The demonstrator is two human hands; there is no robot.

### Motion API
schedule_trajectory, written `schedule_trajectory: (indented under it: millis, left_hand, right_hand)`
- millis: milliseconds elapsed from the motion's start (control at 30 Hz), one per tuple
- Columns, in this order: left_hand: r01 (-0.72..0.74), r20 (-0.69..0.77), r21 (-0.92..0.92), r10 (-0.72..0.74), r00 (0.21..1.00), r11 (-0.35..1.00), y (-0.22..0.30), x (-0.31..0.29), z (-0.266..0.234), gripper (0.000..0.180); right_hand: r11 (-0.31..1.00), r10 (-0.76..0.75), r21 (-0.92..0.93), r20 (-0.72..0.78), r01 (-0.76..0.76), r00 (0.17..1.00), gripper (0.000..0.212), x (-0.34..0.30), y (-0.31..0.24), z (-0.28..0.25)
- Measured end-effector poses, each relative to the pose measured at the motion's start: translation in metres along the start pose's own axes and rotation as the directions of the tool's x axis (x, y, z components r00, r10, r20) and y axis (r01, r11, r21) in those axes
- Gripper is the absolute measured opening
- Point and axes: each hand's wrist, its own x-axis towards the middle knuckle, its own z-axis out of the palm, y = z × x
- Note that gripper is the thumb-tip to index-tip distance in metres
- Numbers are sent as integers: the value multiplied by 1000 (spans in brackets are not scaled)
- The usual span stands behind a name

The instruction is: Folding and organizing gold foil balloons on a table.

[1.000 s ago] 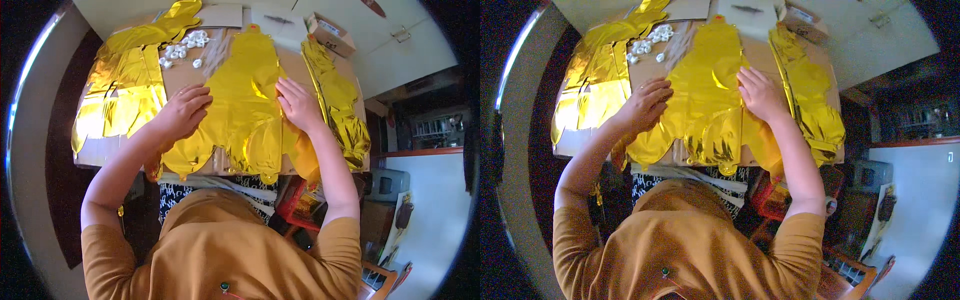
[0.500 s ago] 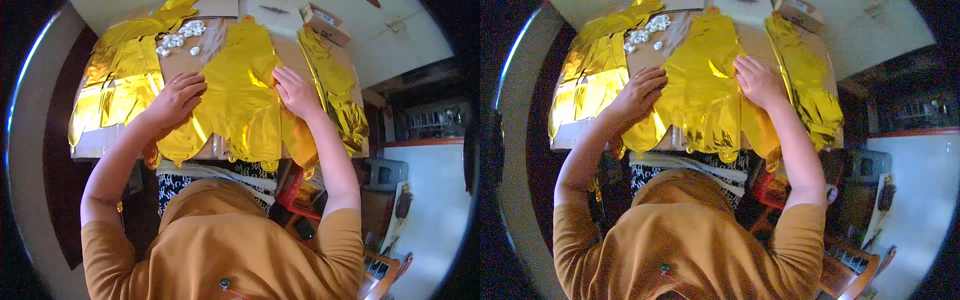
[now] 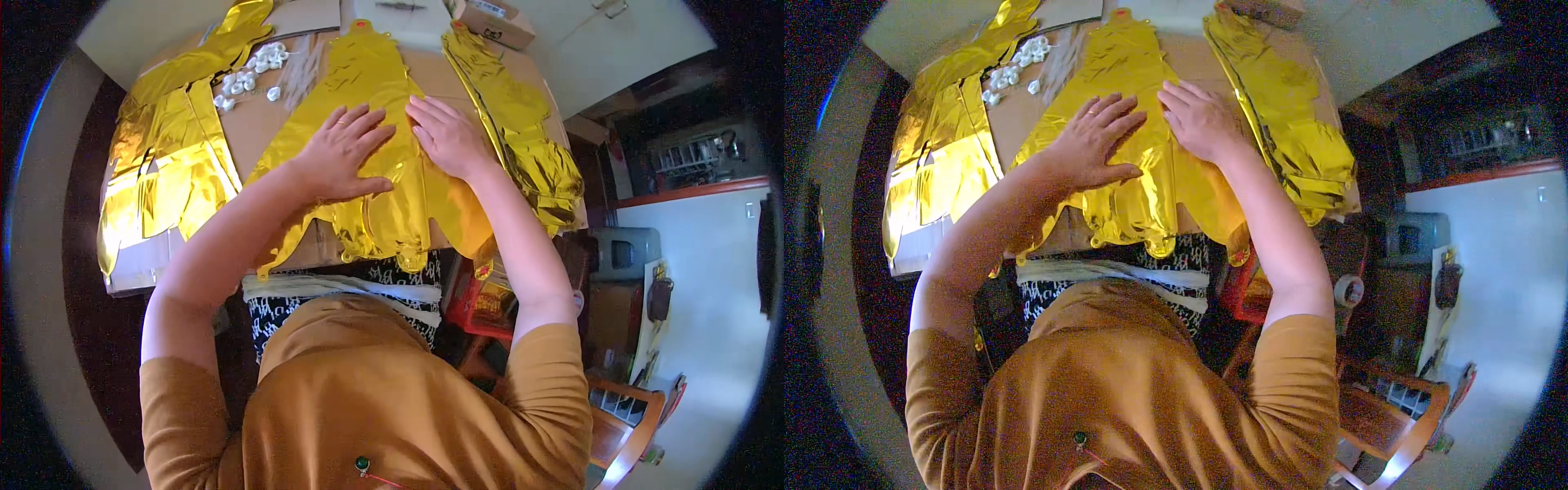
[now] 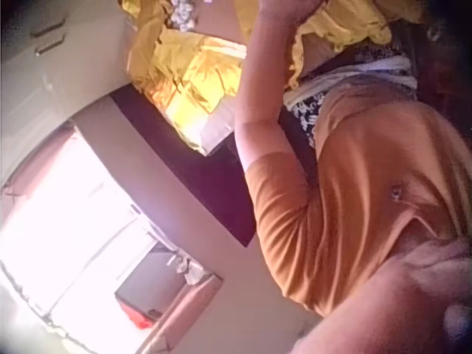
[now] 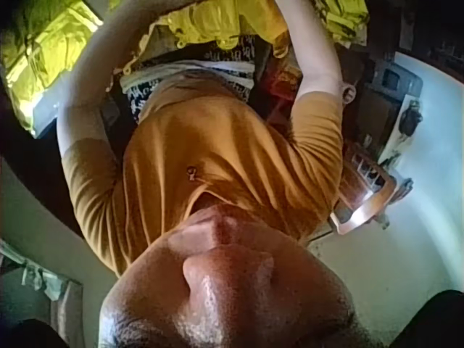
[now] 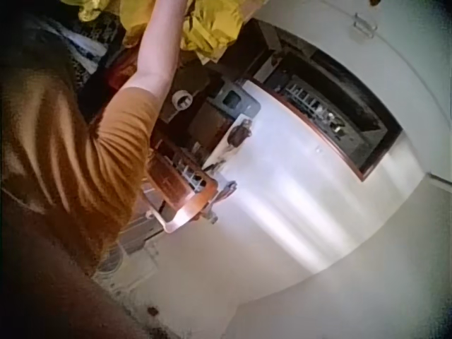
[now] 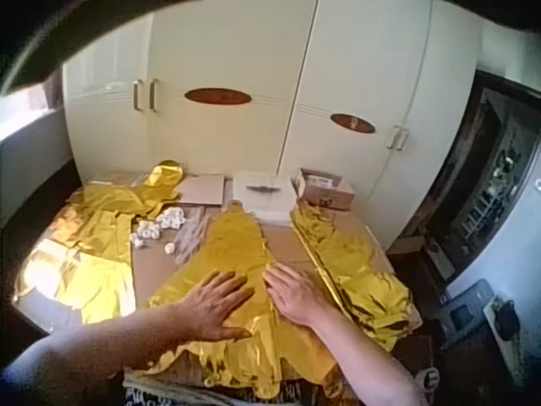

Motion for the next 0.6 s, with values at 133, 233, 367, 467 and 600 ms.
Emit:
schedule_trajectory:
  millis: [133, 233, 367, 467, 600]
  left_hand:
    - [0, 14, -12, 0, 1000, 1000, -4, -2, 1, 86]
    - [-16, -5, -10, 16, 1000, 1000, -8, -1, 4, 85]
    - [-18, -4, -24, 18, 1000, 1000, -5, -1, 2, 83]
    - [-3, 10, -25, 4, 1000, 1000, -5, -1, 0, 84]
    - [2, 21, -36, -1, 1000, 999, -2, -2, 2, 86]
  right_hand:
    - [978, 114, 185, -62, -101, 992, 35, -3, -1, -6]
    - [968, 136, 228, -109, -108, 985, 34, -10, 8, -12]
    - [983, 158, 110, -81, -148, 984, 33, -31, -11, -47]
    - [966, 259, -1, -75, -260, 963, 34, -58, -32, -64]
    - [857, 510, 6, -142, -515, 848, 32, -105, -61, -87]
